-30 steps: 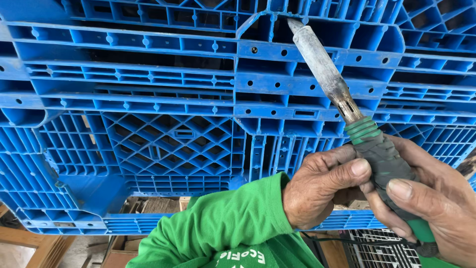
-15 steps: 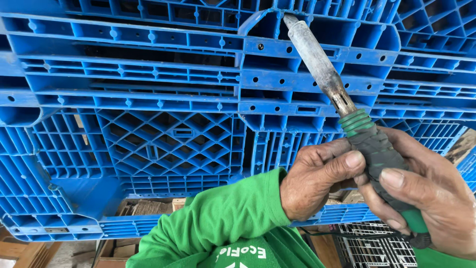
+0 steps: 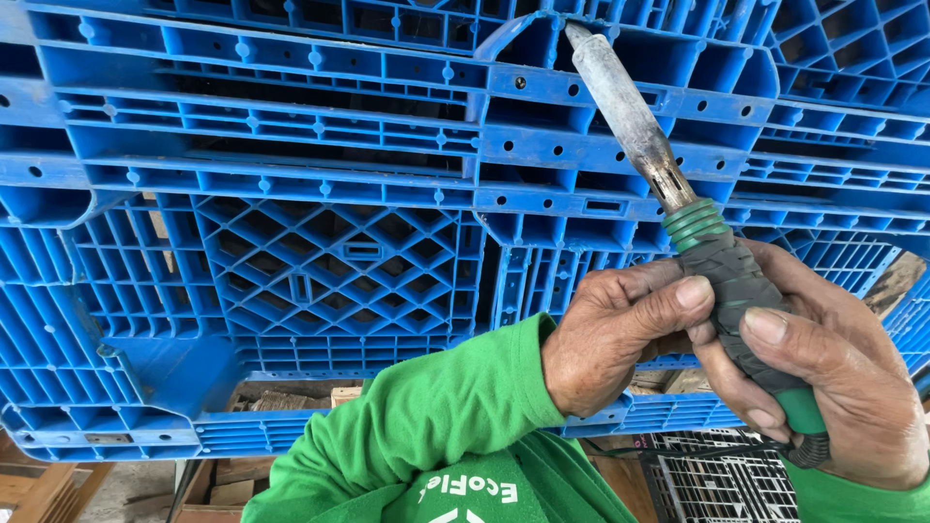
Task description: The person uses a soldering iron to melt and fuse sections of a blue plastic crate, then presses the softened plastic together to join the pieces. The person repeats this process along the crate's seams to repair or reinforce the structure.
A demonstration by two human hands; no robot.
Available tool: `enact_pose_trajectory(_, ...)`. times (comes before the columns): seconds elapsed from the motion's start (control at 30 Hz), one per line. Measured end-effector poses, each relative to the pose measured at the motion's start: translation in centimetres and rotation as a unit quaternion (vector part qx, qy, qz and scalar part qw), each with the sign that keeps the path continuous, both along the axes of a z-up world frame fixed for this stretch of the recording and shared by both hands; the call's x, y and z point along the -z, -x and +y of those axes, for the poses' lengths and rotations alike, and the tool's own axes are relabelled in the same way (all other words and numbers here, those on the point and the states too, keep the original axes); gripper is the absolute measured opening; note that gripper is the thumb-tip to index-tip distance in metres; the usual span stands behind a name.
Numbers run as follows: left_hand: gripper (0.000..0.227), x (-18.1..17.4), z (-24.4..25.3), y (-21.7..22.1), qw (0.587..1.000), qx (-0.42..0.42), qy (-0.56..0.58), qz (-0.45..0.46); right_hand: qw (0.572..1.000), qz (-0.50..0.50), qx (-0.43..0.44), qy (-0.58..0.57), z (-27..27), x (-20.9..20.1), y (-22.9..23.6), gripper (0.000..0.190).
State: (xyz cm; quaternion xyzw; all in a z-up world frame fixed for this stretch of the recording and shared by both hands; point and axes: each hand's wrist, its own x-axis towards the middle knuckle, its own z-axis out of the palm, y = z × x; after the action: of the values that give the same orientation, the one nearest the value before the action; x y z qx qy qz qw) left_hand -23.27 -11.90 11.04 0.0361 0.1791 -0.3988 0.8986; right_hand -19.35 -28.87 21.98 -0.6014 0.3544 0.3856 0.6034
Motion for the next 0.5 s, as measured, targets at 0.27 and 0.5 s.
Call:
enact_pose_trajectory(0.27, 0.035, 0.1, 0.9, -0.6, 1.0, 0.017, 0.016, 0.01, 0.997, -0.033, 0.045, -0.045, 0.8, 0.0, 0.8, 0.054)
enact_pose_trajectory(0.5, 0.037, 0.5, 2.2, -0.9, 0.999, 0.05, 0.016, -0.004, 0.989, -0.085, 0.109, -0.054, 3.2, 0.1, 1.8, 0.056)
